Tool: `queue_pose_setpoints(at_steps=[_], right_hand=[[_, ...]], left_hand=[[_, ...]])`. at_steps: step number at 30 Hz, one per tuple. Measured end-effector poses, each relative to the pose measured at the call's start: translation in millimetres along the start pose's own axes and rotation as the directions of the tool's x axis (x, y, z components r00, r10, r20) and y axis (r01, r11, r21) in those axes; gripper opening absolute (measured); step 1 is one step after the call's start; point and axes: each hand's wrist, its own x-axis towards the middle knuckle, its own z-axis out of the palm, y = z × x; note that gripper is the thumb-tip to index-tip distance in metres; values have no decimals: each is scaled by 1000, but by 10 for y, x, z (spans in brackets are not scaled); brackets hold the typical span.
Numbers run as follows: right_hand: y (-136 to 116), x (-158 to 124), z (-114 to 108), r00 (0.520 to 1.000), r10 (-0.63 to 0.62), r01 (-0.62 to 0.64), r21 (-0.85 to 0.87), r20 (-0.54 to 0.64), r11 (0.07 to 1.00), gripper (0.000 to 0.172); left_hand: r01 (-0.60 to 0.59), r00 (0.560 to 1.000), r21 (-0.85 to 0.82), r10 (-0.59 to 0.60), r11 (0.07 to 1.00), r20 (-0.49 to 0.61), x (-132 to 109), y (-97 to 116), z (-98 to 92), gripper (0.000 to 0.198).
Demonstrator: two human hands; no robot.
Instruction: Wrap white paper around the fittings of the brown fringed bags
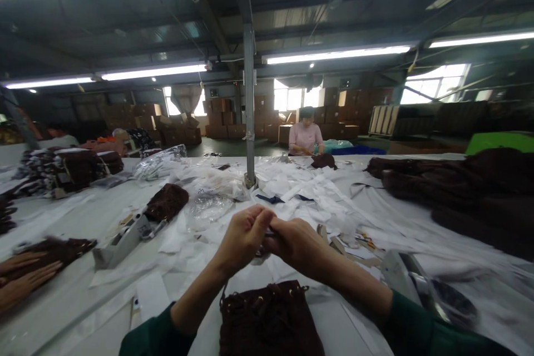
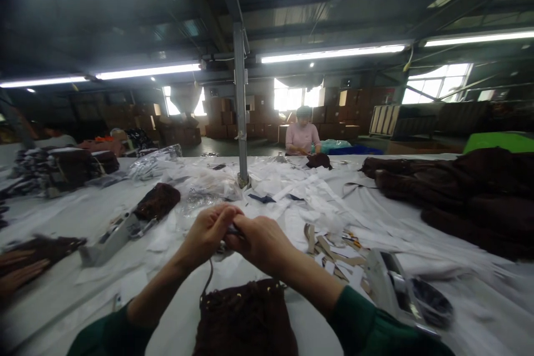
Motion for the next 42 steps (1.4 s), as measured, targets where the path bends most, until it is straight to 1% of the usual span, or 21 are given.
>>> queue_pose_setpoints(at_steps=[2,3,5,6,7,9,11,12,14,16,18,20,22,25,27,31,33,35,37,39,42], right_hand=[[-36,17,41,994,66,-52,148,-87,988,19],[-42,14,79,988,105,-80,198,-117,977,21],[-14,-12,145,981,145,-120,178,-131,977,21],[16,-29,158,984,137,-126,103,-111,987,19],[48,-43,150,990,118,-118,2,-75,993,18],[92,-53,80,998,58,-56,-170,10,984,16],[81,-32,-17,1000,-1,7,-189,32,982,14],[56,-16,-56,1000,-17,18,-147,7,989,13],[-7,6,-91,998,-2,1,-9,-69,1000,14],[-47,-2,-70,993,38,-23,128,-115,991,13],[-37,-36,-38,990,57,-39,146,-126,989,12],[10,-77,-42,992,60,-62,-12,-111,998,11],[54,-100,-97,998,42,-52,-210,-51,976,12],[50,-90,-236,999,-23,31,-295,32,955,19],[-11,-76,-334,999,-35,42,-260,28,965,31],[-181,-100,-434,1000,-1,4,-101,29,995,56],[-220,-136,-410,1000,-6,6,-41,-1,999,52],[-196,-183,-360,998,-18,14,-69,-55,997,35],[-124,-235,-319,997,-39,23,-210,-72,977,23],[-46,-278,-312,998,-53,41,-383,-19,923,18],[0,-294,-365,994,-54,91,-481,90,872,11]], left_hand=[[-58,967,-230,-3,971,-255,38,-2,73,33],[-91,919,-349,-56,933,-391,46,-33,104,34],[-113,846,-466,-162,878,-509,32,-121,124,38],[-76,859,-452,-172,889,-482,13,-154,113,41],[-16,902,-389,-155,921,-404,-9,-167,91,43],[79,986,-143,-98,987,-132,-44,-112,43,43],[59,995,58,-64,997,77,-43,22,29,37],[23,996,68,-29,997,84,-28,92,42,34],[-49,994,-85,41,995,-101,15,184,99,34],[-118,931,-307,-2,944,-365,47,183,157,35],[-119,894,-406,-81,906,-442,50,115,176,39],[-38,947,-332,-73,943,-313,32,53,148,45],[17,994,-110,-28,994,-101,14,53,96,51],[24,991,137,-42,990,126,15,165,46,46],[34,993,56,-39,998,107,21,251,56,42],[-11,978,-345,-63,938,-201,-30,299,169,43],[-18,942,-451,-136,892,-308,-78,263,237,45],[-50,920,-464,-140,884,-365,-116,210,272,45],[-74,949,-335,-38,939,-314,-135,154,259,45],[-79,987,-72,68,994,-142,-144,112,215,45],[-104,990,310,68,945,125,-161,82,181,43]])
